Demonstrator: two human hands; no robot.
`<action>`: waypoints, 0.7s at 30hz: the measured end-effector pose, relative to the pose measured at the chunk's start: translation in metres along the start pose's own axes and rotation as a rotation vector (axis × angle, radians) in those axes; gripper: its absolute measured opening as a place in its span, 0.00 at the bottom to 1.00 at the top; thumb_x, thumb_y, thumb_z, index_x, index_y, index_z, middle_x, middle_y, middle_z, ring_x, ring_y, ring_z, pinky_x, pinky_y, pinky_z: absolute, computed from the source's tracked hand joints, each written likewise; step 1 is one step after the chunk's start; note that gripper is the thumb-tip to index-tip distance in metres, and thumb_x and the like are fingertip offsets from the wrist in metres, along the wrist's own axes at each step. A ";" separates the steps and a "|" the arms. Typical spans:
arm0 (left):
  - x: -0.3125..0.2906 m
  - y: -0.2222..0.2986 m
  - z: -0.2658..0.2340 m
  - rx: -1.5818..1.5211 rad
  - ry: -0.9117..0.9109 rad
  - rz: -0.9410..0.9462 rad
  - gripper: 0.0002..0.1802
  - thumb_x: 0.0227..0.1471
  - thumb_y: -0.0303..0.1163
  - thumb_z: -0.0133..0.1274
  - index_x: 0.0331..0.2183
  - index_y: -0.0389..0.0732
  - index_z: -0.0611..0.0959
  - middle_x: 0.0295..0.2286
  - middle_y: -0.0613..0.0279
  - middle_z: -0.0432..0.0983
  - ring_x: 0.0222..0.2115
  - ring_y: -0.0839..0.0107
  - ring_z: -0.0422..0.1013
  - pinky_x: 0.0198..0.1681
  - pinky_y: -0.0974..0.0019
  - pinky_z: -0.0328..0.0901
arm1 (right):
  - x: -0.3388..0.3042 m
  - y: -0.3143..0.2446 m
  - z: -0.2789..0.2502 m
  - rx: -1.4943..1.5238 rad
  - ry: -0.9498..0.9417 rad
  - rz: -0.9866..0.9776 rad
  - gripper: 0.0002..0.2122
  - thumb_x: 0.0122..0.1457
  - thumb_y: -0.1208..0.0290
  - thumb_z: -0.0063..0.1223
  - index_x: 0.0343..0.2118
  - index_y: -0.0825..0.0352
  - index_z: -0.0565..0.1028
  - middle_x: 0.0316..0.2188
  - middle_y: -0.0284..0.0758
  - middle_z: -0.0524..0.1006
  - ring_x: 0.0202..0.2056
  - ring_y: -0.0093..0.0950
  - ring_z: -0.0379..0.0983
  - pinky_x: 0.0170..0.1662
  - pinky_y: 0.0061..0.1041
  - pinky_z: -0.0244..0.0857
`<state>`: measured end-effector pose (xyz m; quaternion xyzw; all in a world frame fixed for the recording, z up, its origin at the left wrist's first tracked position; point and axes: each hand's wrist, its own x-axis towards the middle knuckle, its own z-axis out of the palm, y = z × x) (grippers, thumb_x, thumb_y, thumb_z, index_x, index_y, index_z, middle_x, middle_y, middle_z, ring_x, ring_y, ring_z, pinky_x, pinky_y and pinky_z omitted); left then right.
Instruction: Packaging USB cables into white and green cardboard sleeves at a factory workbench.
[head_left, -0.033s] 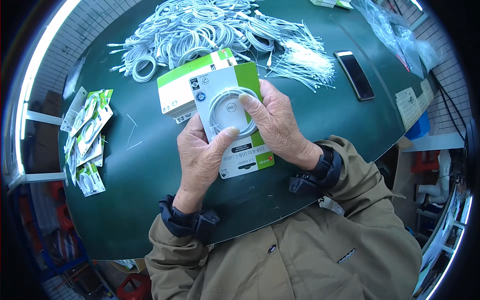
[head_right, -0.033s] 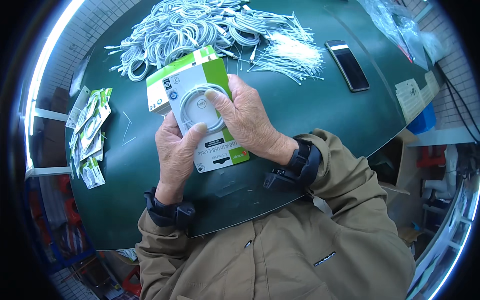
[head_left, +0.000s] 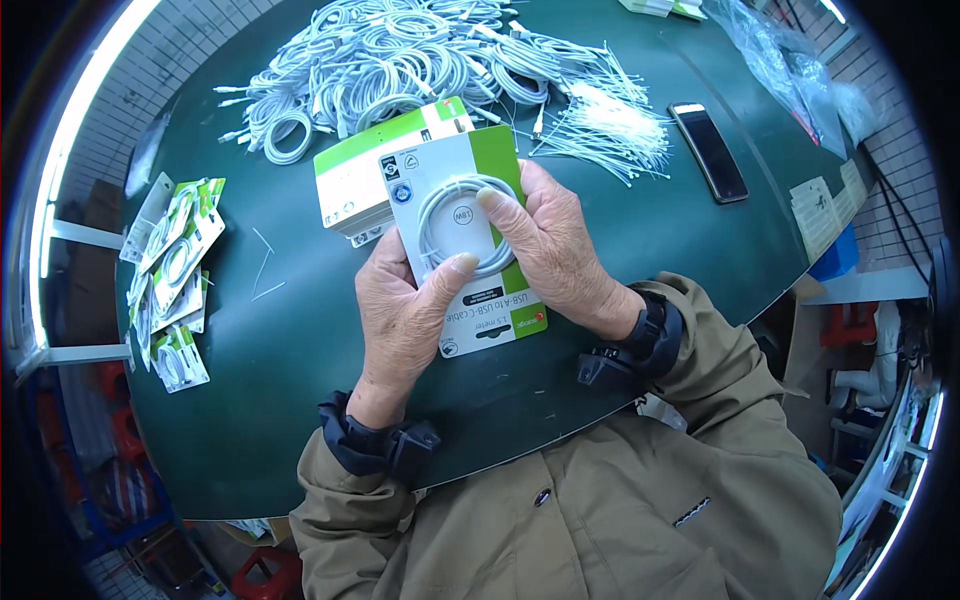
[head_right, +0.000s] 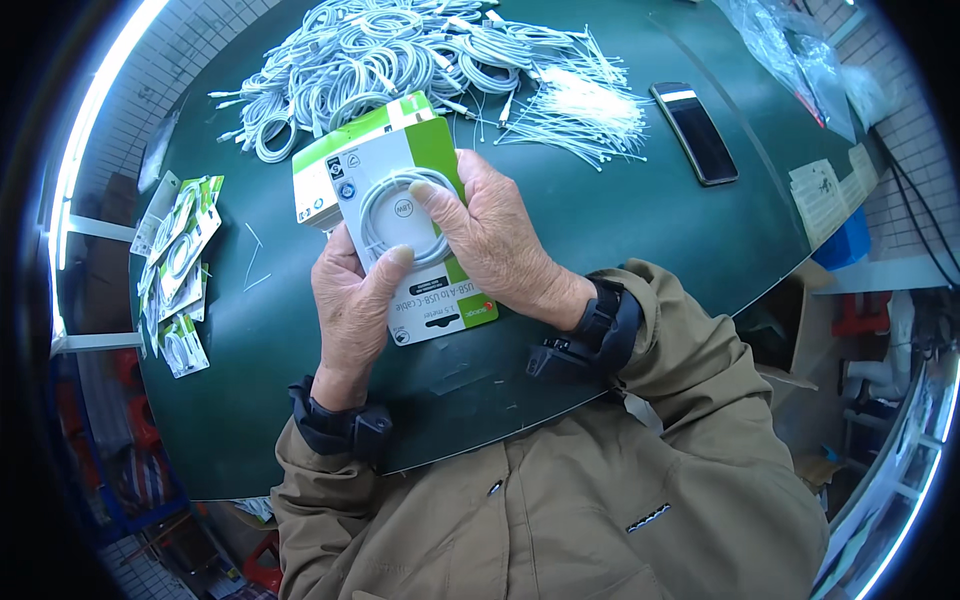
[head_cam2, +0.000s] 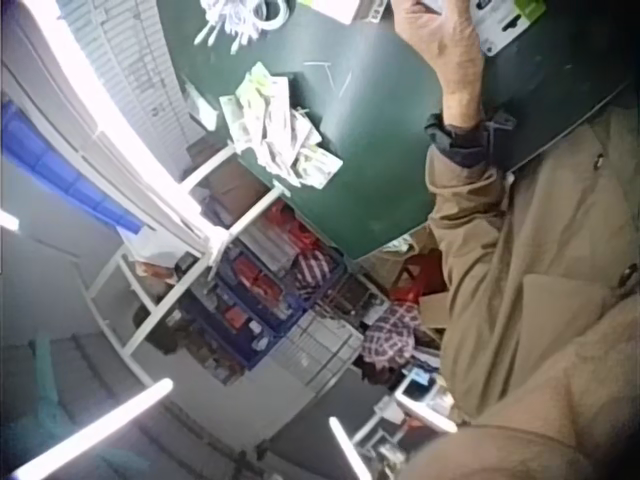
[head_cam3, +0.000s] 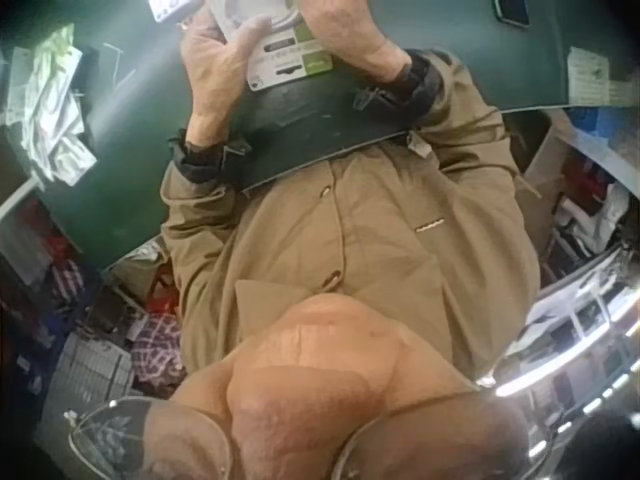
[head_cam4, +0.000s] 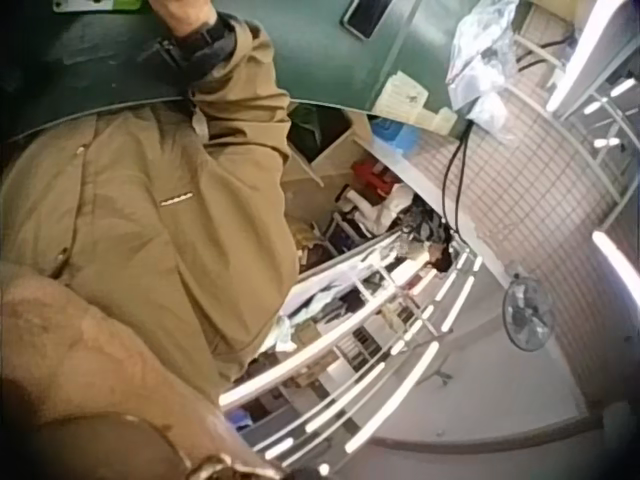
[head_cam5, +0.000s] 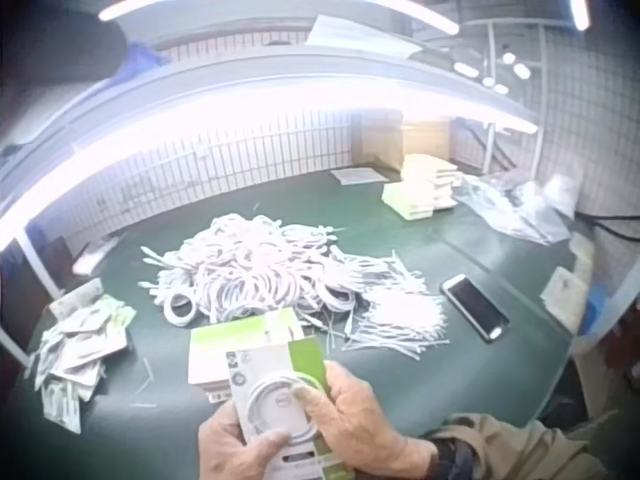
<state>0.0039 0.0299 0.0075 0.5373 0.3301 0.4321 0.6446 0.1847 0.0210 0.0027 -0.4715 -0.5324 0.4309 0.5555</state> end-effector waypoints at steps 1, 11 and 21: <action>-0.001 -0.001 0.005 -0.056 0.055 0.028 0.30 0.53 0.26 0.66 0.54 0.29 0.73 0.47 0.53 0.77 0.46 0.70 0.76 0.48 0.66 0.75 | 0.001 0.002 0.000 -0.011 0.002 -0.010 0.19 0.68 0.65 0.55 0.55 0.74 0.70 0.43 0.37 0.80 0.42 0.20 0.76 0.45 0.21 0.72; -0.002 0.001 0.008 0.577 0.092 0.337 0.23 0.45 0.20 0.68 0.46 0.39 0.82 0.39 0.55 0.77 0.40 0.65 0.77 0.39 0.65 0.74 | 0.008 -0.003 -0.004 -0.120 0.040 -0.015 0.19 0.67 0.69 0.54 0.56 0.74 0.69 0.43 0.38 0.80 0.44 0.22 0.76 0.46 0.23 0.72; -0.001 -0.010 0.010 0.605 0.098 0.382 0.14 0.44 0.22 0.69 0.36 0.41 0.86 0.39 0.53 0.77 0.39 0.60 0.77 0.37 0.63 0.74 | 0.009 0.007 0.008 -0.030 0.151 -0.126 0.19 0.65 0.73 0.56 0.56 0.75 0.69 0.42 0.41 0.79 0.40 0.21 0.76 0.42 0.22 0.72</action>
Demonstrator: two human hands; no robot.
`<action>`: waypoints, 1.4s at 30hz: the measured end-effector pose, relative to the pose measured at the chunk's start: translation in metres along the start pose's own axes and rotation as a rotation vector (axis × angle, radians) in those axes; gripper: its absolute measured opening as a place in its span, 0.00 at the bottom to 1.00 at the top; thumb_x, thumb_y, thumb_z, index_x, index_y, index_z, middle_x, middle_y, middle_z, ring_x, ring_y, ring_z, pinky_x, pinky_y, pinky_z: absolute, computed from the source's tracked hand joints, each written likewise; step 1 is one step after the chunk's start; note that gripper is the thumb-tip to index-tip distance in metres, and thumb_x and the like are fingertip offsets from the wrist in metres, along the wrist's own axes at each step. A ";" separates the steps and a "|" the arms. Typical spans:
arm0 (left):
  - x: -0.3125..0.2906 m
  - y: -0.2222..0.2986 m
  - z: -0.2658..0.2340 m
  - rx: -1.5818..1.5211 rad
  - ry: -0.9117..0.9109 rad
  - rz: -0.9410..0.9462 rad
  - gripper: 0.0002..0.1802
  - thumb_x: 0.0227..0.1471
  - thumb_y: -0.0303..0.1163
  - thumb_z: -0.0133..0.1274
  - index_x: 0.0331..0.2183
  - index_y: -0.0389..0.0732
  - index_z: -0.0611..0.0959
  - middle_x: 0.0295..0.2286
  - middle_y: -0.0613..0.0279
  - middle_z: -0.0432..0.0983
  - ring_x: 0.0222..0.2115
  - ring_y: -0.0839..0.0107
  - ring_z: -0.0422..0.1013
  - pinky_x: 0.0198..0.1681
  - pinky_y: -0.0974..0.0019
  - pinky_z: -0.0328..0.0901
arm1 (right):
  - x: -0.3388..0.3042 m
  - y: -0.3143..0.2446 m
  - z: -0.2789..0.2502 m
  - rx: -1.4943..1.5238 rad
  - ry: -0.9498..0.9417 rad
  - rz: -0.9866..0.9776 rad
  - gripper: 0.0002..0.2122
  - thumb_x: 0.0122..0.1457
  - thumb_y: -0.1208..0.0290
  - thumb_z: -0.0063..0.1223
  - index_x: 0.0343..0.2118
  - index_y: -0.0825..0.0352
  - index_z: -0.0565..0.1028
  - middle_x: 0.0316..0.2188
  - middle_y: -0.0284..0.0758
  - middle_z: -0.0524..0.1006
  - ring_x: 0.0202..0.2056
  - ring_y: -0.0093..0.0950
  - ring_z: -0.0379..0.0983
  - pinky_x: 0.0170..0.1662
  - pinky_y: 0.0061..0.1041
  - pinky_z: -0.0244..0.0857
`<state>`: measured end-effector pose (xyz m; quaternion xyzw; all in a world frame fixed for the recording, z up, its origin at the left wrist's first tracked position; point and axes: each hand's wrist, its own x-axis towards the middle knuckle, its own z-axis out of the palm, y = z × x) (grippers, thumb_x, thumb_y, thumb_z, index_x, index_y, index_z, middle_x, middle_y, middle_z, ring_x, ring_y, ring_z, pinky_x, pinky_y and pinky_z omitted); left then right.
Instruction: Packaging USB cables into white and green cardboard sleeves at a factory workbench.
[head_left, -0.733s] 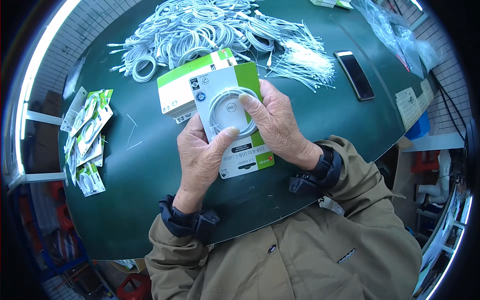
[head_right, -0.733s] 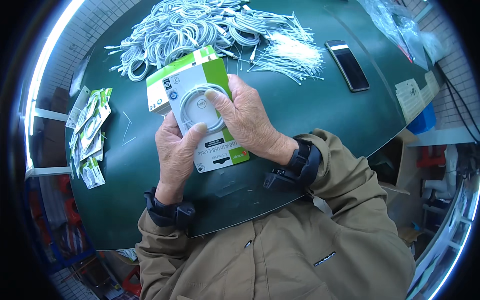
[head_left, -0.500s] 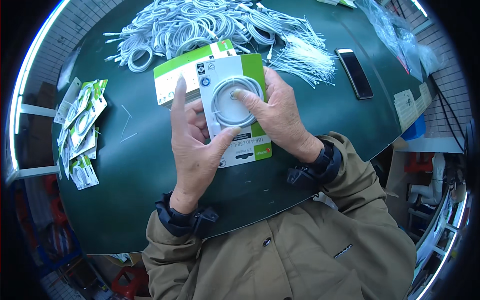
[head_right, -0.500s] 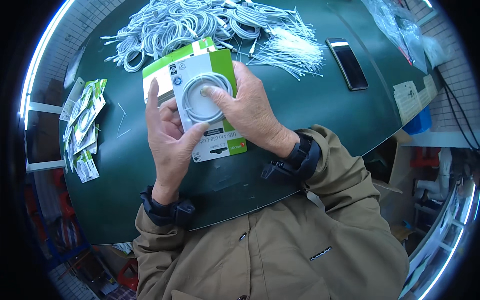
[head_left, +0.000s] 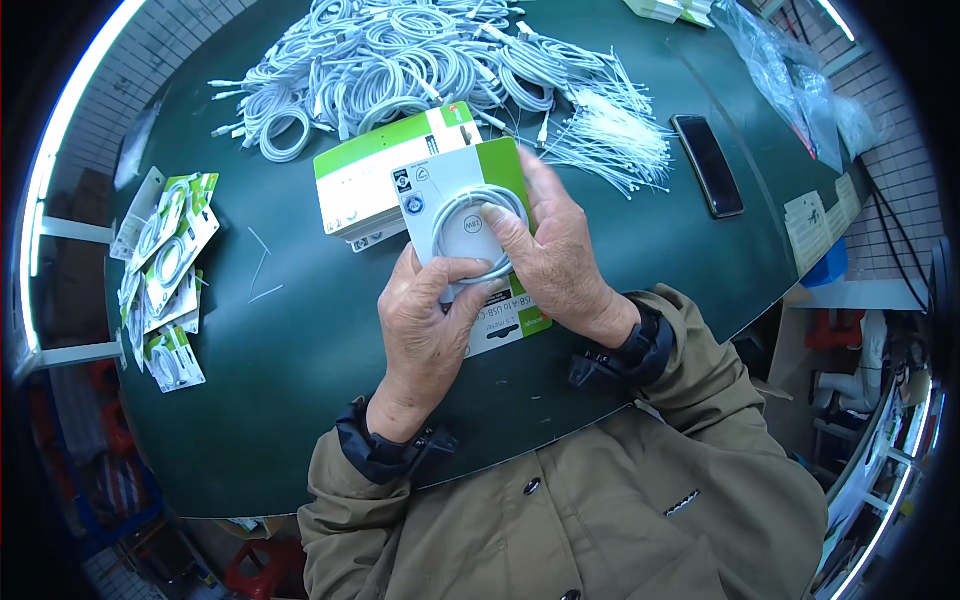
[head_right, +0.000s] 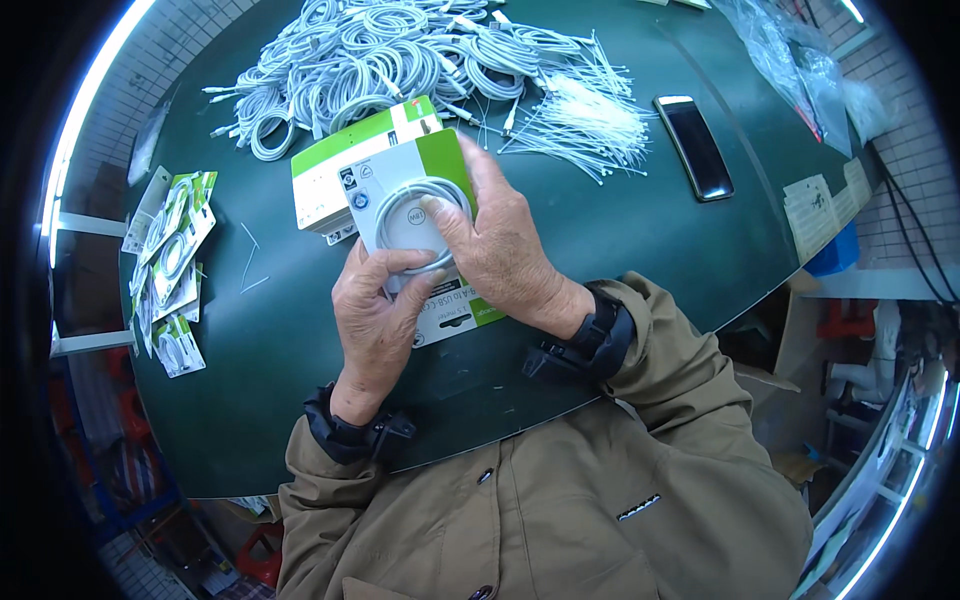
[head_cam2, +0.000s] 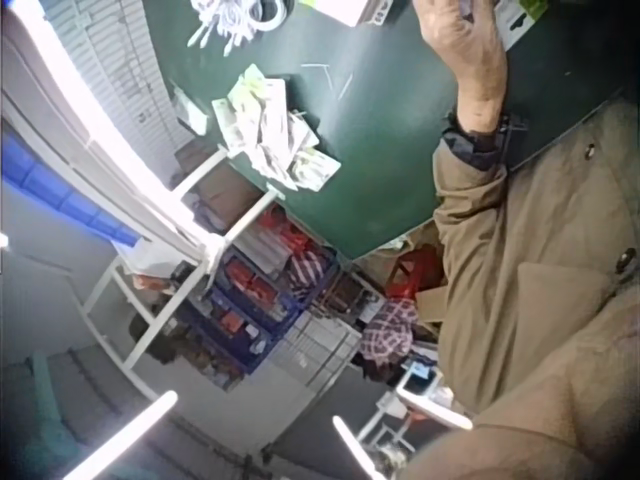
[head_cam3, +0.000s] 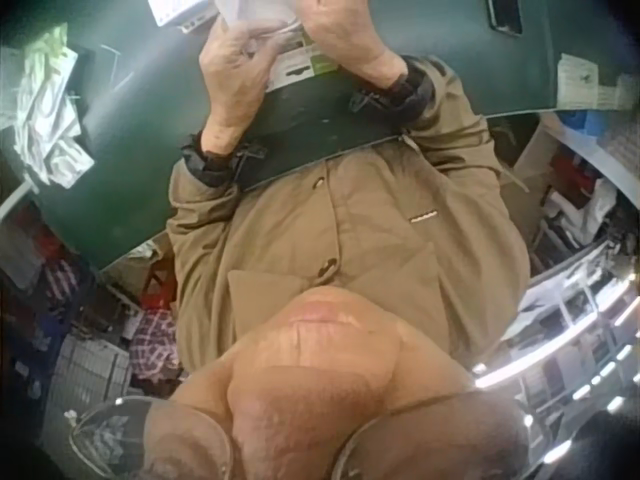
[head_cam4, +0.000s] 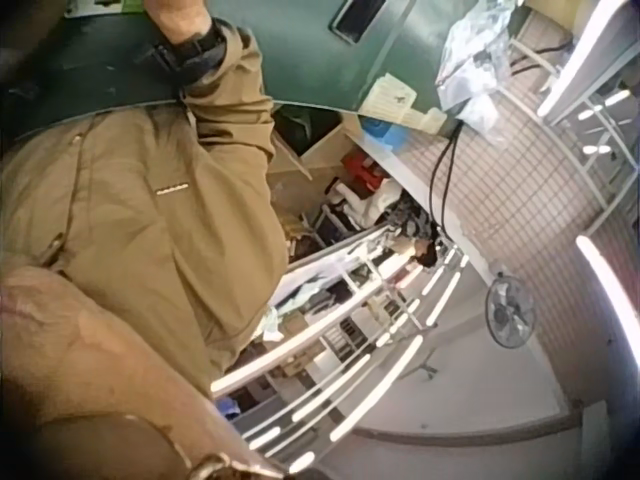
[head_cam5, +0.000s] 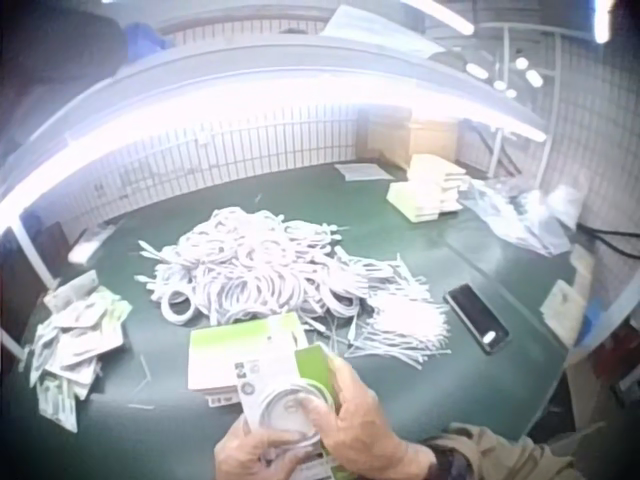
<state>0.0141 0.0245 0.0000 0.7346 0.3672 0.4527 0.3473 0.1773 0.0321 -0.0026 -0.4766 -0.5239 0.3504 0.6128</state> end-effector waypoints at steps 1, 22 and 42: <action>0.000 0.000 0.001 0.011 0.009 0.020 0.14 0.44 0.22 0.69 0.36 0.41 0.86 0.39 0.53 0.77 0.39 0.60 0.78 0.37 0.63 0.74 | 0.000 0.002 0.001 0.066 0.048 -0.011 0.18 0.64 0.74 0.57 0.55 0.75 0.69 0.42 0.41 0.79 0.39 0.21 0.76 0.39 0.22 0.72; 0.001 -0.001 -0.001 0.175 0.012 0.120 0.18 0.40 0.20 0.70 0.37 0.42 0.85 0.40 0.52 0.77 0.39 0.57 0.78 0.37 0.60 0.76 | 0.010 0.008 -0.015 -0.488 0.032 -0.584 0.08 0.59 0.80 0.62 0.39 0.70 0.75 0.38 0.40 0.77 0.30 0.25 0.76 0.31 0.22 0.71; 0.018 0.011 -0.023 0.081 0.133 -0.295 0.30 0.56 0.28 0.63 0.56 0.26 0.73 0.46 0.48 0.76 0.34 0.75 0.77 0.33 0.72 0.74 | -0.003 -0.016 -0.015 -0.004 -0.118 0.000 0.26 0.63 0.80 0.57 0.61 0.71 0.60 0.38 0.37 0.80 0.40 0.19 0.77 0.42 0.18 0.73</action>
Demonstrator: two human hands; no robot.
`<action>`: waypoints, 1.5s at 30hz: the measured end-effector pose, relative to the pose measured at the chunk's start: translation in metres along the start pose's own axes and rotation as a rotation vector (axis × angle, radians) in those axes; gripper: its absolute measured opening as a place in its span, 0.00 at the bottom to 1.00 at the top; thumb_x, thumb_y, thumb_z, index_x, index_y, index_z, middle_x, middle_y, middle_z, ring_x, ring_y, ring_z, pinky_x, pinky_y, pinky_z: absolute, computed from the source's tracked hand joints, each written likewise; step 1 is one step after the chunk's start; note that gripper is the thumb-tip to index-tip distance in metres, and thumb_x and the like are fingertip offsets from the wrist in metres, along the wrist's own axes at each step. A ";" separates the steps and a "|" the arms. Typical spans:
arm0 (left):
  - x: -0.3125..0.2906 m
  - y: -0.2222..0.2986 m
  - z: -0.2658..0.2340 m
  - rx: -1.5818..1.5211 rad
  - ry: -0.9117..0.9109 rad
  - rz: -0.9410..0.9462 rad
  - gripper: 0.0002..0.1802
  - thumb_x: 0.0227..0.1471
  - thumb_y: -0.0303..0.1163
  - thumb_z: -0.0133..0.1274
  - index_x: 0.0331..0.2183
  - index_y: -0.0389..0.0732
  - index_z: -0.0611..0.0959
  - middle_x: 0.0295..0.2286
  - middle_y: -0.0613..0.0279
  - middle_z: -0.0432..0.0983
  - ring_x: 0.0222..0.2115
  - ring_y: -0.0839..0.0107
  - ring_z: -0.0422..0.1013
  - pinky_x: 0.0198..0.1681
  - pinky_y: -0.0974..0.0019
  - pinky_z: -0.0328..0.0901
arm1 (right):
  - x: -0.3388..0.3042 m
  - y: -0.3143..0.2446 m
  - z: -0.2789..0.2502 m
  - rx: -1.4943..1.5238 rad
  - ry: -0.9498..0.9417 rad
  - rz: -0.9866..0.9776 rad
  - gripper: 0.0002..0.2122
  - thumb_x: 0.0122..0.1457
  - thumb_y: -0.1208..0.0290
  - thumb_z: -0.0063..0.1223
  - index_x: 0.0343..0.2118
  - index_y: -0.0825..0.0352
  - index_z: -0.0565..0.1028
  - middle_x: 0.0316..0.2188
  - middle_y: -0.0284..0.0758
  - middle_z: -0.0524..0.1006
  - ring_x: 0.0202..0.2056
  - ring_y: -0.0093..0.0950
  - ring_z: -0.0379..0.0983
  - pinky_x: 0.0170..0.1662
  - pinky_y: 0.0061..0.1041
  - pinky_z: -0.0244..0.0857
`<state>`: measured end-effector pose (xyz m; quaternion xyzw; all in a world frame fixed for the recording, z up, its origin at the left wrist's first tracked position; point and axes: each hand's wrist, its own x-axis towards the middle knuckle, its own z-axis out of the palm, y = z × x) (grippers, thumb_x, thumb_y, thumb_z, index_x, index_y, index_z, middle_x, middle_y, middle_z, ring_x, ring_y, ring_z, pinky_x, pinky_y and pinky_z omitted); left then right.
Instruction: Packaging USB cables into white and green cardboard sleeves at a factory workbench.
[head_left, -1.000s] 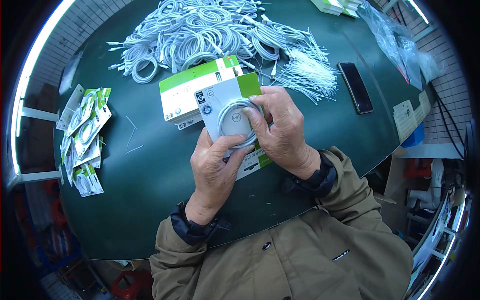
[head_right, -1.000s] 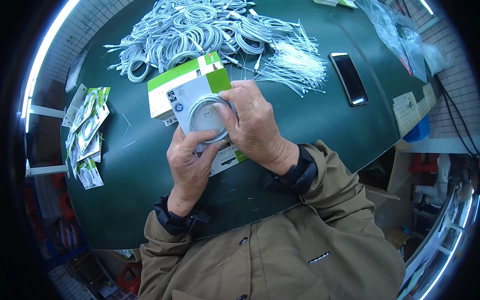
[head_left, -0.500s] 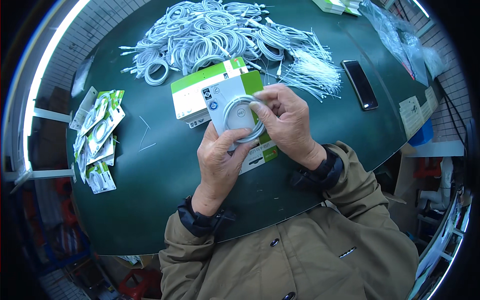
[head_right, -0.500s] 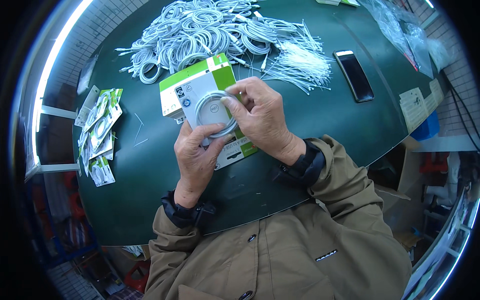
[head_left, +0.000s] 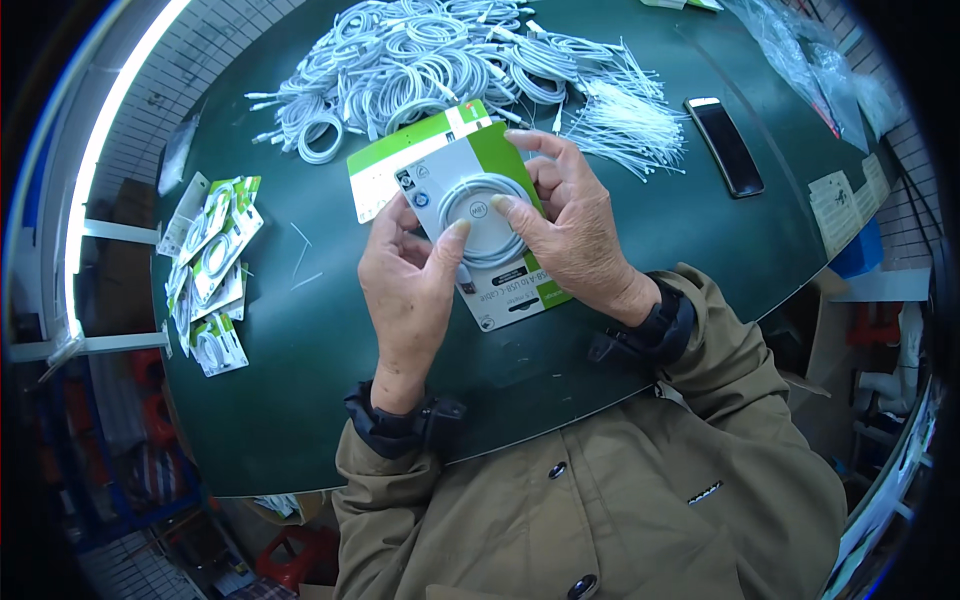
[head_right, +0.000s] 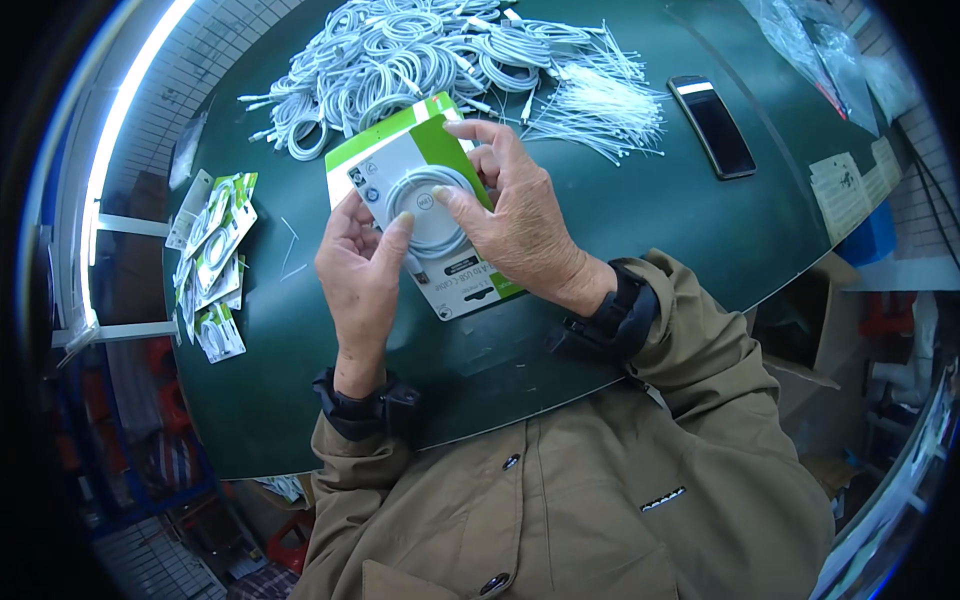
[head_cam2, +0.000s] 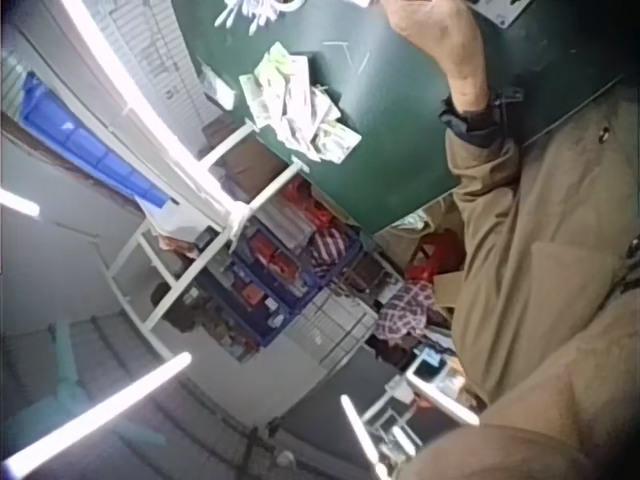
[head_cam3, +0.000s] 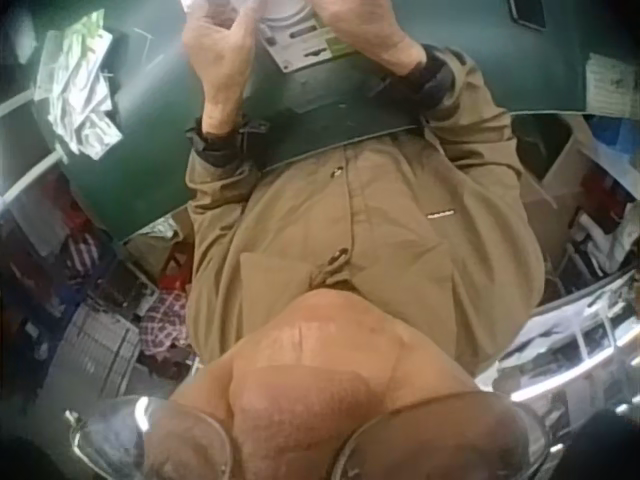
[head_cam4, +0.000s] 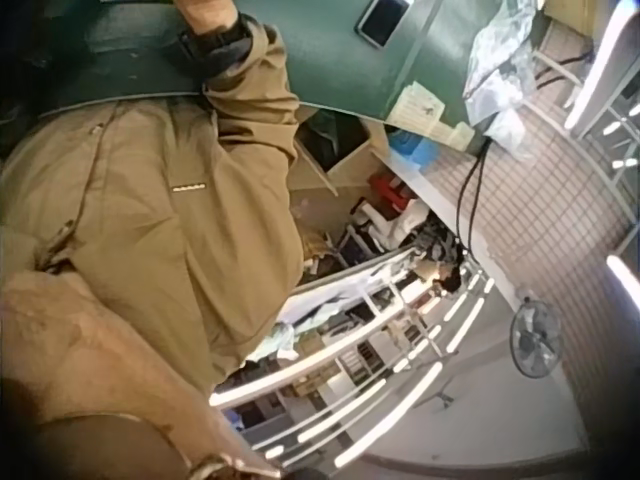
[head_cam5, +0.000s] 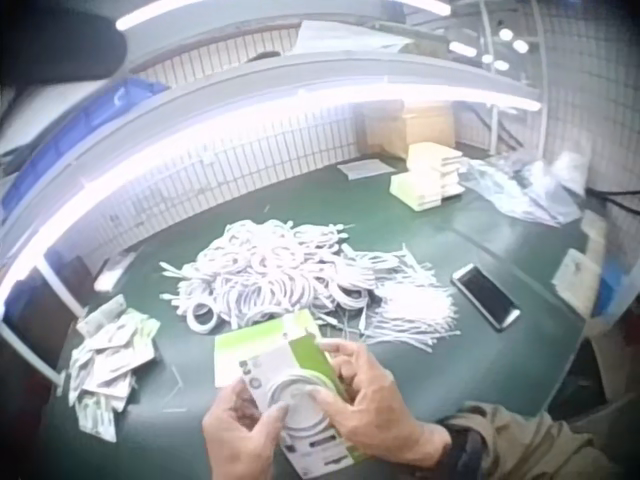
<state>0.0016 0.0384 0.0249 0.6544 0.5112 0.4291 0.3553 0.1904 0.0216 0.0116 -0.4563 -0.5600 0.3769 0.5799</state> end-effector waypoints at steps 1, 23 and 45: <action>0.002 -0.001 0.000 -0.098 -0.026 -0.015 0.28 0.56 0.27 0.62 0.55 0.26 0.73 0.44 0.50 0.78 0.34 0.75 0.77 0.33 0.73 0.73 | 0.000 -0.003 0.000 0.018 -0.013 -0.010 0.25 0.63 0.80 0.57 0.61 0.71 0.61 0.38 0.37 0.80 0.40 0.19 0.77 0.42 0.18 0.73; -0.011 0.012 0.006 0.074 0.139 0.393 0.24 0.45 0.24 0.68 0.46 0.38 0.81 0.43 0.56 0.70 0.44 0.65 0.68 0.41 0.66 0.68 | 0.004 -0.001 0.001 0.152 0.066 0.051 0.19 0.64 0.81 0.55 0.56 0.74 0.66 0.44 0.42 0.79 0.45 0.22 0.78 0.47 0.20 0.74; -0.015 0.034 0.030 0.463 0.000 0.491 0.15 0.35 0.19 0.69 0.31 0.37 0.83 0.37 0.58 0.73 0.45 0.54 0.66 0.50 0.54 0.61 | 0.001 0.005 0.001 0.003 0.122 -0.076 0.18 0.64 0.79 0.56 0.56 0.74 0.69 0.45 0.41 0.79 0.45 0.22 0.78 0.47 0.20 0.75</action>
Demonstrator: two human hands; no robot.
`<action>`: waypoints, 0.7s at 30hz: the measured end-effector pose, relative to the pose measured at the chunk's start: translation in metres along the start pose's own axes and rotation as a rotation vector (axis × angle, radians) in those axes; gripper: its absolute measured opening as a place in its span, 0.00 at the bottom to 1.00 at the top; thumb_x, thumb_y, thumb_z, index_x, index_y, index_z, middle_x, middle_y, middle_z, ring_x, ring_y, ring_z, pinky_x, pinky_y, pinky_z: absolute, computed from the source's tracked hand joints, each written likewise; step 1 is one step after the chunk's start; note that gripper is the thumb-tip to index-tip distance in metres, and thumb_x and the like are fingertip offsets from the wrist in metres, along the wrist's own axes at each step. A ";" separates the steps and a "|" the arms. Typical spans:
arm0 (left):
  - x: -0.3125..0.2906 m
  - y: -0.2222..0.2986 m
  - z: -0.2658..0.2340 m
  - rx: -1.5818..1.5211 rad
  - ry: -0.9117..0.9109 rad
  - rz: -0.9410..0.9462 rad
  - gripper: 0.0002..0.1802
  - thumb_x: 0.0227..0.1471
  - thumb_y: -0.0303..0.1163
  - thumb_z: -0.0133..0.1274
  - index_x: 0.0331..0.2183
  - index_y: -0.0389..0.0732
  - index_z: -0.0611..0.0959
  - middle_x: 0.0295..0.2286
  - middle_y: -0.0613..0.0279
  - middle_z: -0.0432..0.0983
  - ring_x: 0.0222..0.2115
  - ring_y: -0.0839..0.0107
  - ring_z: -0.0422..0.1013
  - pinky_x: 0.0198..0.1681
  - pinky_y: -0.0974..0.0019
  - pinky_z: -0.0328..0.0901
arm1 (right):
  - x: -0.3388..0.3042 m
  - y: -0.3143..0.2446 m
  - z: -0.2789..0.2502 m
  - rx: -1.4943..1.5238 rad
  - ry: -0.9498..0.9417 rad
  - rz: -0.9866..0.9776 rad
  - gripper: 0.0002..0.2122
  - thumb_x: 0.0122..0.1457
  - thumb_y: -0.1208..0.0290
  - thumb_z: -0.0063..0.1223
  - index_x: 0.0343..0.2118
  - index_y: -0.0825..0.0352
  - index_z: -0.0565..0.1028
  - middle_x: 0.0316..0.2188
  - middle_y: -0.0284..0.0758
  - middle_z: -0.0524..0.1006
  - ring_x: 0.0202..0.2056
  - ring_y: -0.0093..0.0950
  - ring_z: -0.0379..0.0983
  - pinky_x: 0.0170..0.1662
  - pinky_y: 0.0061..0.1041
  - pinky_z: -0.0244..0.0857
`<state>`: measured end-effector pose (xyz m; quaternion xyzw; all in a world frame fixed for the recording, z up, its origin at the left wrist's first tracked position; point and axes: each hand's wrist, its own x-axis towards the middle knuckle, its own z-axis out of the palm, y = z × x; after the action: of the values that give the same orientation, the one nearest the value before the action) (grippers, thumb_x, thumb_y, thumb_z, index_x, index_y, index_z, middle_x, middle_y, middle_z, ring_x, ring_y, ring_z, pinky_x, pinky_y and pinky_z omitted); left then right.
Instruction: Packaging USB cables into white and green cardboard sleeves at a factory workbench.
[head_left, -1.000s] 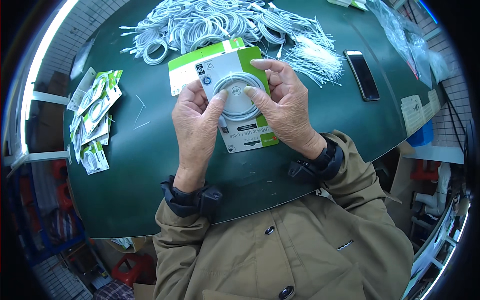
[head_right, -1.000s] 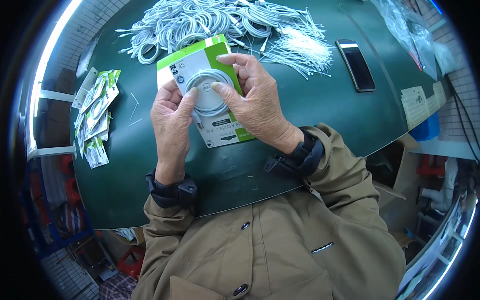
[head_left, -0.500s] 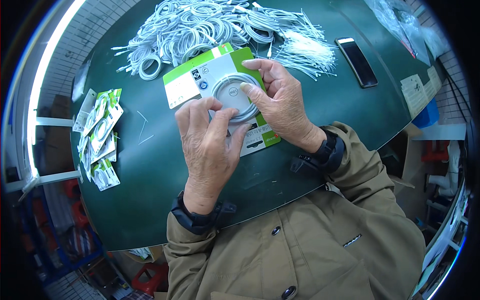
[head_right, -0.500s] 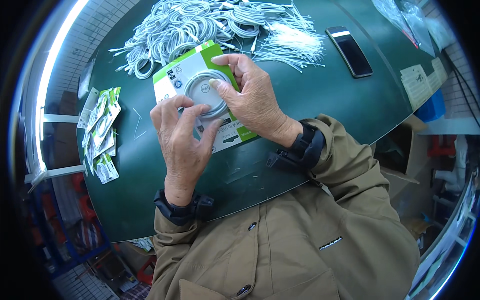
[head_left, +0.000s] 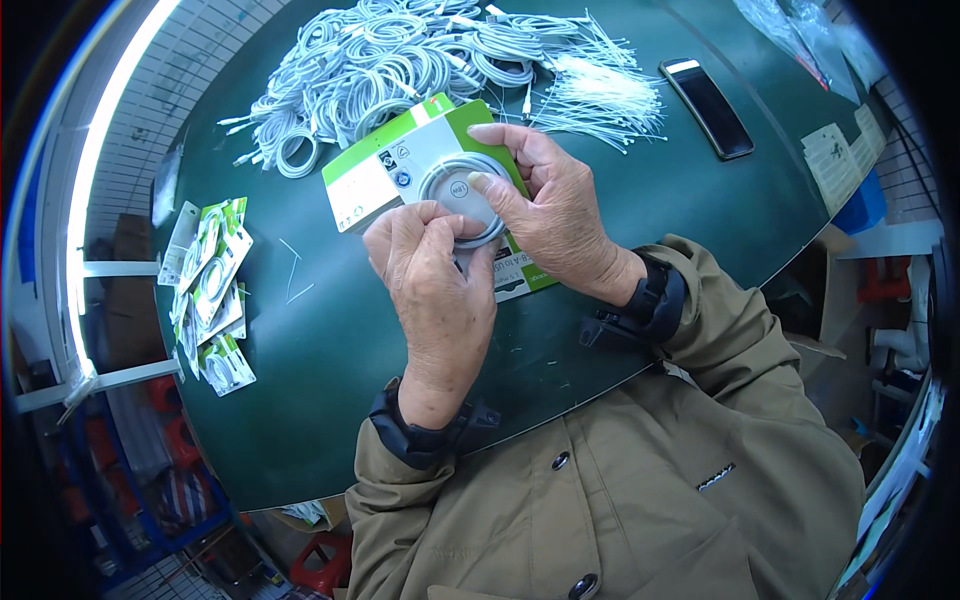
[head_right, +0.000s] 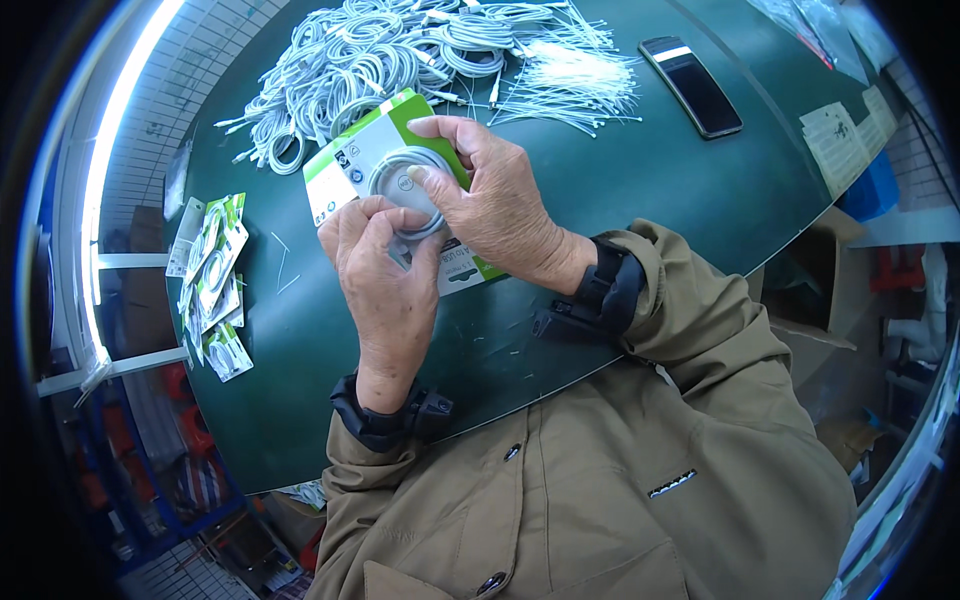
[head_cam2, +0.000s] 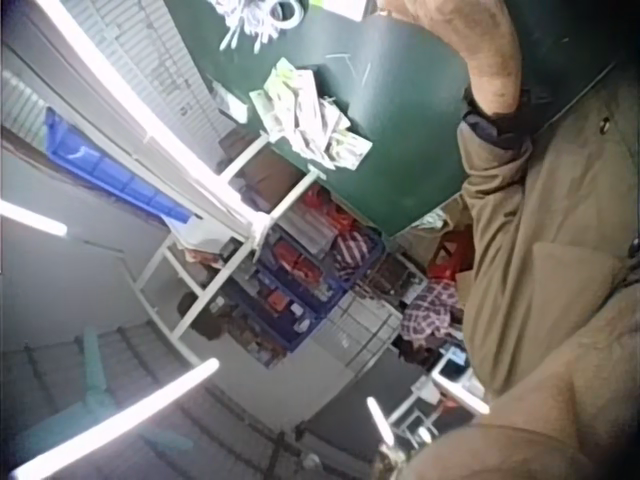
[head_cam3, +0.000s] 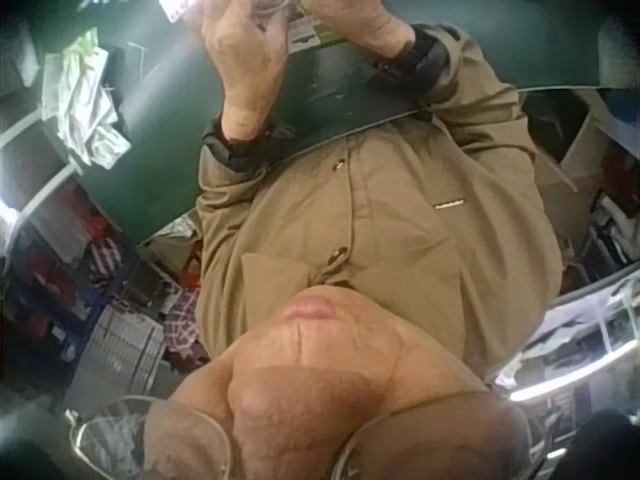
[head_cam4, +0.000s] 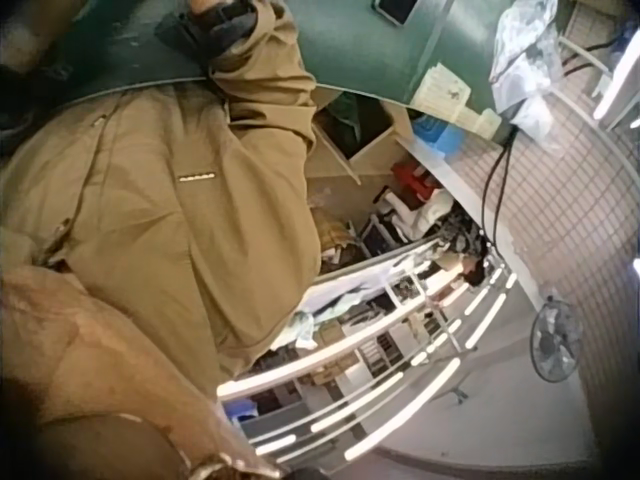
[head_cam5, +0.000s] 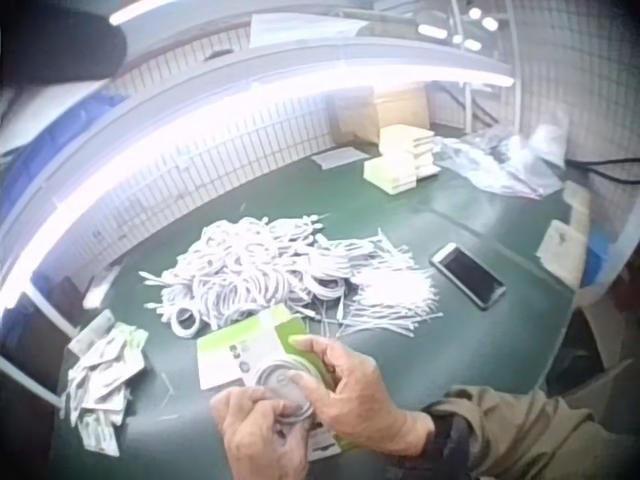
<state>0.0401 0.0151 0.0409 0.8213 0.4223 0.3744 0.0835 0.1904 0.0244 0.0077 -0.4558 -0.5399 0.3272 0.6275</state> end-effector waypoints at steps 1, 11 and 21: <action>-0.001 0.001 0.001 -0.012 0.007 -0.019 0.15 0.36 0.19 0.68 0.31 0.37 0.83 0.37 0.59 0.73 0.46 0.54 0.66 0.50 0.54 0.61 | 0.000 0.000 0.001 -0.009 0.002 -0.005 0.18 0.64 0.79 0.57 0.56 0.74 0.69 0.45 0.41 0.80 0.45 0.22 0.78 0.47 0.20 0.75; -0.013 0.000 0.027 -0.117 0.116 -0.108 0.14 0.38 0.16 0.66 0.32 0.38 0.84 0.38 0.59 0.74 0.48 0.53 0.65 0.53 0.53 0.59 | 0.001 0.006 0.002 -0.022 0.039 -0.031 0.18 0.64 0.79 0.58 0.56 0.74 0.71 0.45 0.38 0.80 0.43 0.20 0.78 0.45 0.19 0.75; -0.017 -0.027 -0.002 0.245 0.070 0.168 0.21 0.45 0.22 0.66 0.45 0.44 0.87 0.50 0.56 0.70 0.54 0.51 0.64 0.57 0.54 0.60 | 0.007 0.002 -0.004 0.149 0.036 0.109 0.18 0.63 0.79 0.58 0.55 0.75 0.70 0.43 0.39 0.80 0.40 0.18 0.78 0.43 0.16 0.75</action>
<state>0.0159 0.0192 0.0208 0.8442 0.3972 0.3541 -0.0637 0.1958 0.0310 0.0087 -0.4424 -0.4771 0.3917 0.6505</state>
